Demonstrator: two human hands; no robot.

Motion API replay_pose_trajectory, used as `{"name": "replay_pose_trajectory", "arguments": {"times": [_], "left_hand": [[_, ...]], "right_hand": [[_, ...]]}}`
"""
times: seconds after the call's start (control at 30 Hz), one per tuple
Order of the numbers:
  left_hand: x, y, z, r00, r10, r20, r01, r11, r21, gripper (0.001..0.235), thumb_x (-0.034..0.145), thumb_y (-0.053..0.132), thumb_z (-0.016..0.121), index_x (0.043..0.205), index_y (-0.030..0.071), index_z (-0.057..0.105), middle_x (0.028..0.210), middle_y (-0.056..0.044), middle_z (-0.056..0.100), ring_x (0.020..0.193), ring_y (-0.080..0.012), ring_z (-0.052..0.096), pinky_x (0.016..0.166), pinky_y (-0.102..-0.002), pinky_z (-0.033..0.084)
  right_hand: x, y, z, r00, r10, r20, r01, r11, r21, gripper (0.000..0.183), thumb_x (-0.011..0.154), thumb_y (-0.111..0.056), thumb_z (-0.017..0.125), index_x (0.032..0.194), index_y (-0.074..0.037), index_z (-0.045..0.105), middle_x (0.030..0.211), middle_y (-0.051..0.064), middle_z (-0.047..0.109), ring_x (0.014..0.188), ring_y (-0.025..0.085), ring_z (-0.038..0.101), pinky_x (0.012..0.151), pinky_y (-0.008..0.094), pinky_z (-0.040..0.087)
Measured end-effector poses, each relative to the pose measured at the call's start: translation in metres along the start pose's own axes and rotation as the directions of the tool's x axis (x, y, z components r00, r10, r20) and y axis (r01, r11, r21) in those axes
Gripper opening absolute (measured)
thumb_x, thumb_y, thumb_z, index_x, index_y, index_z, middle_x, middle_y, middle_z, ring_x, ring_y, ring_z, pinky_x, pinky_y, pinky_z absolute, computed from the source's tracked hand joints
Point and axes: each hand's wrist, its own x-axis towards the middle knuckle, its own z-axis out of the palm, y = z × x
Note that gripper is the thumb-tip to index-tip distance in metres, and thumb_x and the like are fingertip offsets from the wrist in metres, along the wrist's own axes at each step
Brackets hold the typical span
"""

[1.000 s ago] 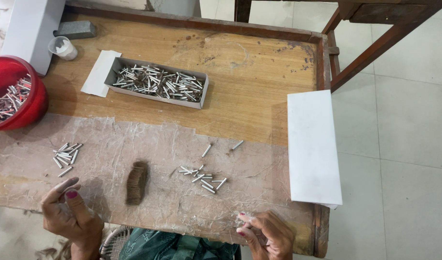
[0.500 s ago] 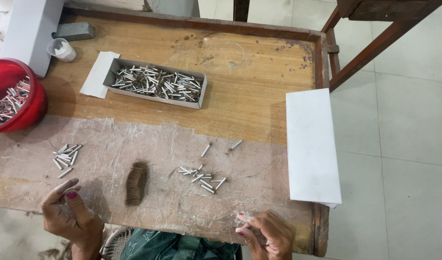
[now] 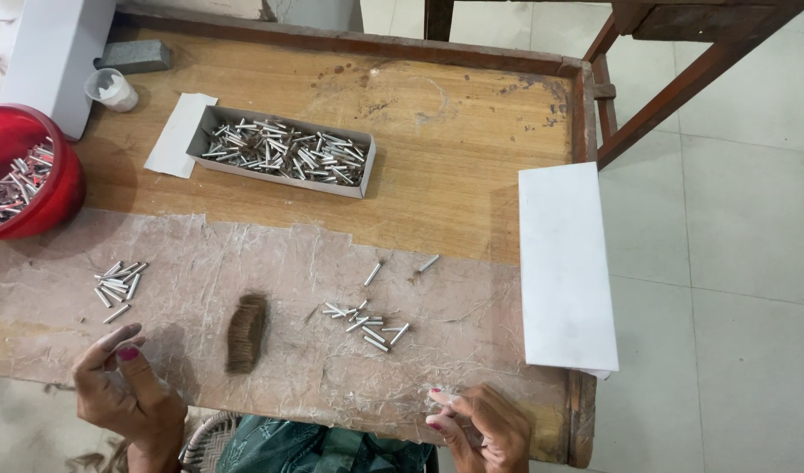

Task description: The person sits at a workbench and assembles hair extensions by hand, inserting tufts of brown hair into small metal ferrule tubes and folding or pressing the tubes to secure the hair. Finished pieces are placed aside while a second person at the table handles piles of metal tubes.

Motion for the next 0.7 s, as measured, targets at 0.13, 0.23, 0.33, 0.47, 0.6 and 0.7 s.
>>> {"name": "replay_pose_trajectory", "arguments": {"times": [0.13,0.23,0.33,0.47,0.6,0.7], "left_hand": [[-0.004,-0.008,-0.001,1.000,0.004,0.003,-0.004,1.000,0.006,0.020,0.124,0.010,0.054,0.119,-0.009,0.055,0.116,-0.020,0.072,0.099,-0.0196,0.070,0.088,-0.025,0.055],[-0.004,-0.008,-0.001,1.000,-0.002,0.003,0.002,1.000,0.010,0.020,0.123,0.011,0.054,0.120,-0.009,0.055,0.115,-0.019,0.072,0.096,-0.0189,0.068,0.086,-0.025,0.054],[-0.004,-0.011,-0.001,1.000,-0.002,0.000,0.002,1.000,0.019,0.020,0.123,0.011,0.054,0.121,-0.009,0.057,0.114,-0.019,0.073,0.094,-0.0184,0.067,0.084,-0.025,0.054],[-0.007,-0.016,-0.002,1.000,0.000,0.008,0.000,1.000,0.015,0.020,0.121,0.013,0.054,0.119,-0.007,0.056,0.115,-0.018,0.073,0.093,-0.0159,0.066,0.084,-0.023,0.054],[-0.003,-0.006,-0.001,1.000,-0.003,0.006,0.003,1.000,0.020,0.019,0.123,0.011,0.055,0.121,-0.008,0.057,0.115,-0.018,0.073,0.095,-0.0167,0.067,0.084,-0.024,0.054],[-0.003,-0.006,-0.001,1.000,-0.001,0.000,0.001,0.999,0.046,0.018,0.122,0.010,0.055,0.120,-0.008,0.058,0.114,-0.018,0.073,0.094,-0.0173,0.067,0.084,-0.024,0.053]], "right_hand": [[0.002,-0.002,-0.001,1.000,-0.019,-0.004,0.019,1.000,0.003,0.027,0.075,-0.010,0.087,0.101,-0.005,0.080,0.070,0.003,0.074,0.064,0.008,0.070,0.053,0.024,0.055],[0.002,-0.002,-0.001,0.999,-0.031,-0.007,0.031,1.000,0.004,0.028,0.075,-0.009,0.087,0.101,-0.005,0.080,0.071,0.003,0.074,0.064,0.009,0.070,0.054,0.024,0.055],[0.001,-0.001,-0.001,0.999,-0.033,-0.005,0.033,0.999,0.006,0.028,0.076,-0.009,0.087,0.102,-0.005,0.080,0.072,0.004,0.074,0.065,0.008,0.070,0.055,0.024,0.055],[-0.003,0.004,0.000,1.000,0.029,0.010,-0.029,1.000,-0.005,0.026,0.076,-0.009,0.086,0.101,-0.006,0.081,0.069,0.003,0.075,0.063,0.008,0.070,0.051,0.024,0.056],[0.000,0.002,-0.001,0.999,0.048,0.002,-0.048,0.999,0.017,0.025,0.077,-0.008,0.085,0.101,-0.005,0.080,0.070,0.003,0.075,0.063,0.007,0.071,0.048,0.023,0.055],[-0.001,0.003,-0.001,1.000,0.010,0.001,-0.010,1.000,0.018,0.025,0.078,-0.009,0.085,0.103,-0.005,0.079,0.072,0.003,0.075,0.065,0.007,0.071,0.050,0.023,0.056]]}}
